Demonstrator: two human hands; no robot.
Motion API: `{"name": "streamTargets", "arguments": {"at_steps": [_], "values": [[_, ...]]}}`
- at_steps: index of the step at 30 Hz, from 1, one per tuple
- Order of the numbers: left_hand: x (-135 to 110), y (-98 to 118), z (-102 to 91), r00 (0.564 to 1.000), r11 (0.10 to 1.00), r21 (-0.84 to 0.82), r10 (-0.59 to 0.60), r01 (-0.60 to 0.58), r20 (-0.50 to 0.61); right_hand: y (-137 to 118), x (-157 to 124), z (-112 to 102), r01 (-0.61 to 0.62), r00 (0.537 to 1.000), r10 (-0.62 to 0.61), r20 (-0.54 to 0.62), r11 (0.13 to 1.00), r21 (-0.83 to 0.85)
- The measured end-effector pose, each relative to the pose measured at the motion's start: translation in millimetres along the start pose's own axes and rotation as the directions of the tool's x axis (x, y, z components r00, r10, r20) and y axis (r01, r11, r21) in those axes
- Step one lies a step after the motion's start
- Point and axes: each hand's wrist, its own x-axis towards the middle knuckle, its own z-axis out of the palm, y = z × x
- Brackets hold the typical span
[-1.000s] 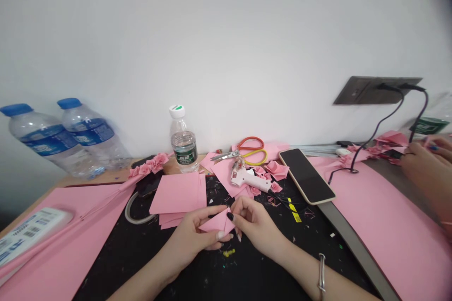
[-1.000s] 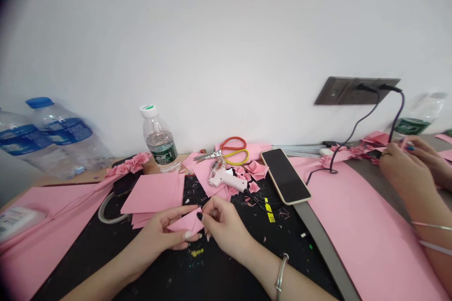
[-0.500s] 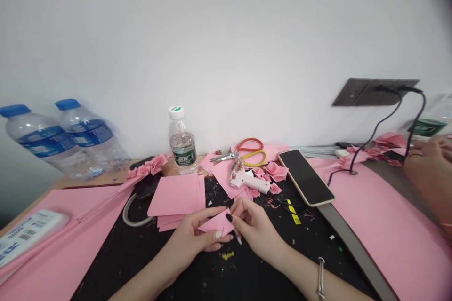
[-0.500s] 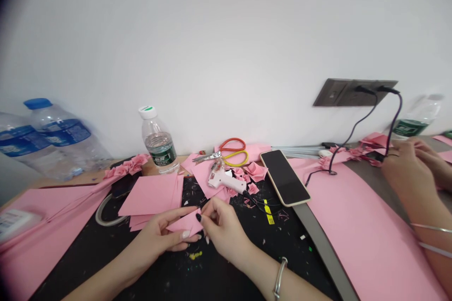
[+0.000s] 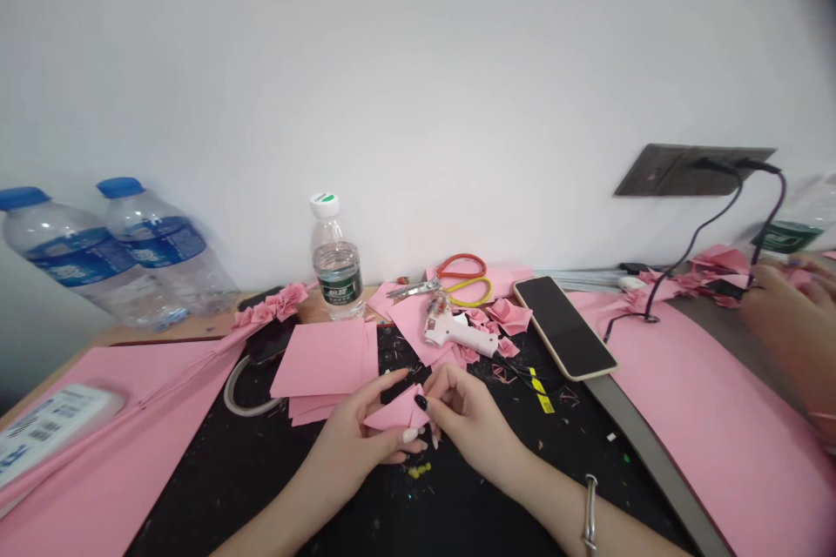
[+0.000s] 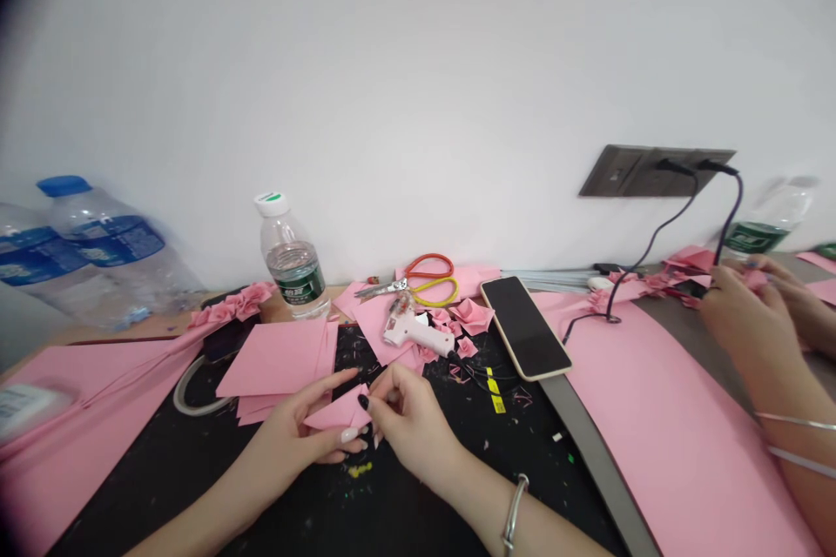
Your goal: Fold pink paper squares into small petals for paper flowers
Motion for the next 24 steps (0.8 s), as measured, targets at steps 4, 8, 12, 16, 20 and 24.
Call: {"name": "streamTargets", "arguments": {"at_steps": [4, 8, 12, 16, 20, 24], "values": [[1.1, -0.1, 0.4, 1.0, 1.0, 0.008, 0.002, -0.002, -0.014, -0.8, 0.9, 0.3, -0.031, 1.0, 0.031, -0.006, 0.999, 0.025], [2.1, -1.3, 0.2, 1.0, 1.0, 0.02, -0.006, 0.006, -0.017, 0.8, 1.3, 0.5, -0.035, 0.999, 0.036, -0.008, 0.998, 0.043], [0.9, -1.2, 0.3, 1.0, 0.999, 0.036, -0.014, 0.015, -0.023, 3.4, 1.2, 0.5, -0.035, 0.999, 0.036, -0.001, 0.997, 0.064], [-0.7, 0.1, 0.7, 1.0, 1.0, 0.028, -0.003, 0.004, -0.015, 4.6, 1.3, 0.1, -0.034, 0.999, 0.035, -0.011, 0.996, 0.08], [-1.3, 1.5, 1.1, 1.0, 1.0, 0.03, 0.011, -0.011, -0.005, 3.8, 1.2, 0.5, -0.034, 0.999, 0.035, -0.013, 0.996, 0.086], [-0.4, 0.4, 0.0, 1.0, 0.999, 0.033, 0.016, -0.016, 0.015, 3.3, 0.7, 1.4, -0.039, 0.999, 0.041, -0.019, 0.993, 0.109]]}}
